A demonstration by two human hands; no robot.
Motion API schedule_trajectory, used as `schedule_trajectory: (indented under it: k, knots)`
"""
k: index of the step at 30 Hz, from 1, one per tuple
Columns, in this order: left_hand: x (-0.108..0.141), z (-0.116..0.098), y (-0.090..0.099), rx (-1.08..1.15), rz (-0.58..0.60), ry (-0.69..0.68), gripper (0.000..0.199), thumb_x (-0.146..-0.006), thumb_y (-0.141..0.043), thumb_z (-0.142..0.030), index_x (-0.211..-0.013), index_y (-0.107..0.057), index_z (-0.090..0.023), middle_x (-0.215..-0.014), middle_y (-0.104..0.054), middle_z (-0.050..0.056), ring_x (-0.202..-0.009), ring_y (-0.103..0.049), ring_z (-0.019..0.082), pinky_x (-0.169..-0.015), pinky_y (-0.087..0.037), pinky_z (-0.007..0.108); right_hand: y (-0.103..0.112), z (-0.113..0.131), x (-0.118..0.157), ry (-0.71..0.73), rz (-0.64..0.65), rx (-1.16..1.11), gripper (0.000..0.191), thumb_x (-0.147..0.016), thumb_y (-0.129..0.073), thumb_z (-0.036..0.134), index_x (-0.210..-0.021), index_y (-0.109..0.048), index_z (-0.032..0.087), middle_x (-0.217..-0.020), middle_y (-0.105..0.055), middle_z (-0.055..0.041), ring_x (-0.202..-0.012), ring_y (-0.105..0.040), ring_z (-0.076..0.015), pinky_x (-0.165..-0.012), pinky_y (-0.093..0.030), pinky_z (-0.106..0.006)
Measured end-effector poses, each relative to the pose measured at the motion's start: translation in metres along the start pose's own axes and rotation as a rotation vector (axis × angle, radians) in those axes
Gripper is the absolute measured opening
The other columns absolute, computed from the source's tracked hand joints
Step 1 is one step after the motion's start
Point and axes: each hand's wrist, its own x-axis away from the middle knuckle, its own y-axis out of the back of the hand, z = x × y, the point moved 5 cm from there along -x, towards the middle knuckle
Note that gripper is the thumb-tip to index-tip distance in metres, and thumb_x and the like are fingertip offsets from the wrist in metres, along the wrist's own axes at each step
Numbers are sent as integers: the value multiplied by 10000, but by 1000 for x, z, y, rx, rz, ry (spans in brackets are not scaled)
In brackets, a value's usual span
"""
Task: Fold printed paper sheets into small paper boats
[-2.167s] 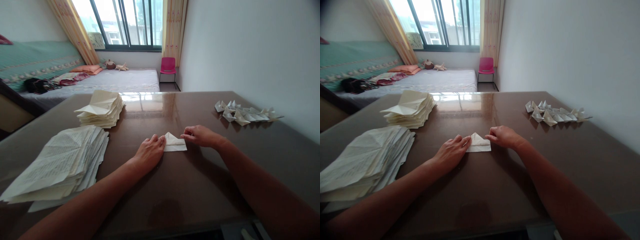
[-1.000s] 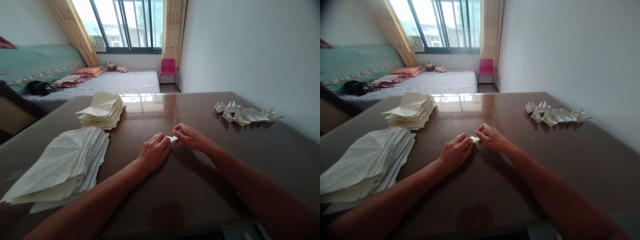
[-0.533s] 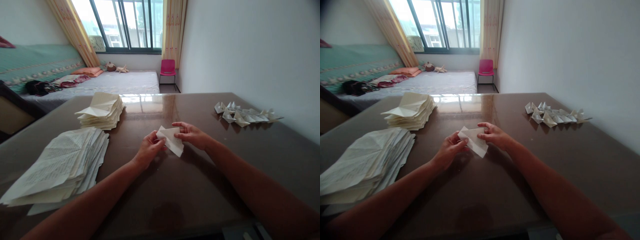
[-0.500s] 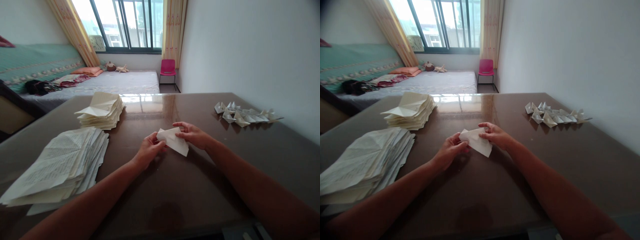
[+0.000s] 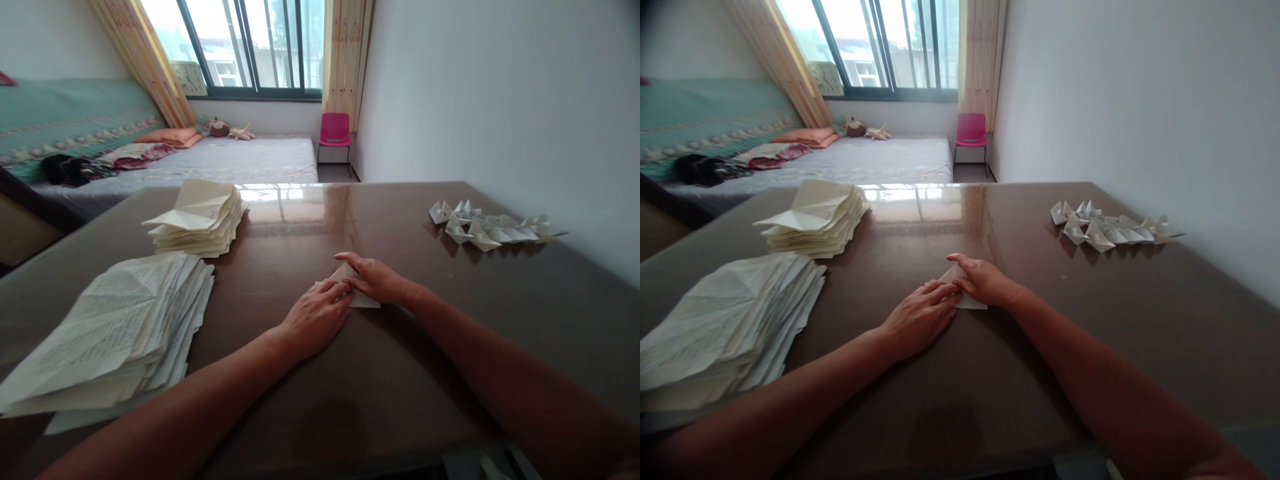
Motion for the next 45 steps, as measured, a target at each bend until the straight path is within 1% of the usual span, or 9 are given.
schedule_trajectory:
  k: [5, 7, 10, 13, 21, 27, 35, 42, 45]
  knots:
    - [-2, 5, -4, -67, 70, 63, 347, -956, -394, -354, -1264, -531, -271, -1239, -575, 37, -1093, -491, 208, -916, -466, 363, 35, -24, 6, -145, -184, 134, 282, -909, -439, 241, -1095, -634, 158, -1058, -662, -91, -893, -610, -172, -801, -437, -265]
    - [-3, 4, -2, -94, 98, 73, 380, -956, -382, -404, -1305, -496, -307, -1297, -542, 21, -1111, -472, 217, -892, -463, 372, 48, -34, 12, -252, -78, 159, 258, -896, -464, 275, -997, -673, 162, -889, -698, -65, -777, -618, -169, -706, -437, -254]
    - [-6, 0, 0, -117, 122, 99, 428, -943, -380, -468, -1351, -447, -356, -1345, -499, 8, -1129, -442, 241, -871, -450, 400, 55, -36, 22, -267, 204, 132, 208, -837, -535, 269, -918, -704, 178, -804, -706, -38, -715, -618, -161, -630, -421, -234]
    - [-8, -4, 1, -115, 120, 112, 448, -931, -382, -502, -1360, -432, -384, -1347, -487, 8, -1134, -425, 257, -864, -433, 419, 53, -32, 27, -253, 309, 97, 189, -777, -591, 246, -913, -709, 191, -820, -712, -26, -724, -623, -158, -619, -420, -222]
    - [-7, -7, 1, -97, 114, 97, 426, -935, -395, -468, -1351, -439, -384, -1334, -504, 16, -1138, -429, 252, -878, -393, 397, 43, -25, 22, -299, 290, 212, 169, -730, -652, 314, -851, -708, 210, -791, -708, -27, -683, -609, -157, -572, -390, -225]
    - [-6, -10, 2, -145, 135, 78, 433, -957, -343, -445, -1380, -397, -371, -1371, -488, 7, -1139, -429, 251, -882, -394, 399, 39, -16, 23, -236, 304, 272, 147, -744, -612, 300, -839, -696, 225, -798, -707, -24, -693, -611, -155, -566, -370, -226]
    - [-8, -8, 0, -181, 189, 43, 442, -952, -341, -461, -1374, -401, -344, -1383, -473, 12, -1147, -421, 263, -875, -415, 401, 42, -21, 24, -215, 358, 113, 180, -723, -653, 270, -882, -691, 197, -824, -704, -16, -722, -617, -149, -570, -397, -201]
    - [-22, -7, 1, -109, 171, 35, 318, -944, -393, -388, -1208, -553, -307, -1195, -564, 29, -1033, -484, 217, -859, -460, 349, 39, -24, 24, -188, 382, 37, 161, -726, -628, 249, -854, -695, 178, -786, -695, -19, -699, -607, -148, -560, -405, -201]
    - [-30, -6, -2, -108, 127, 69, 307, -951, -385, -339, -1196, -557, -268, -1098, -585, 51, -1020, -501, 210, -853, -473, 331, 42, -29, 22, -222, 309, 51, 163, -717, -633, 242, -859, -684, 179, -812, -697, -22, -712, -611, -147, -582, -418, -202]
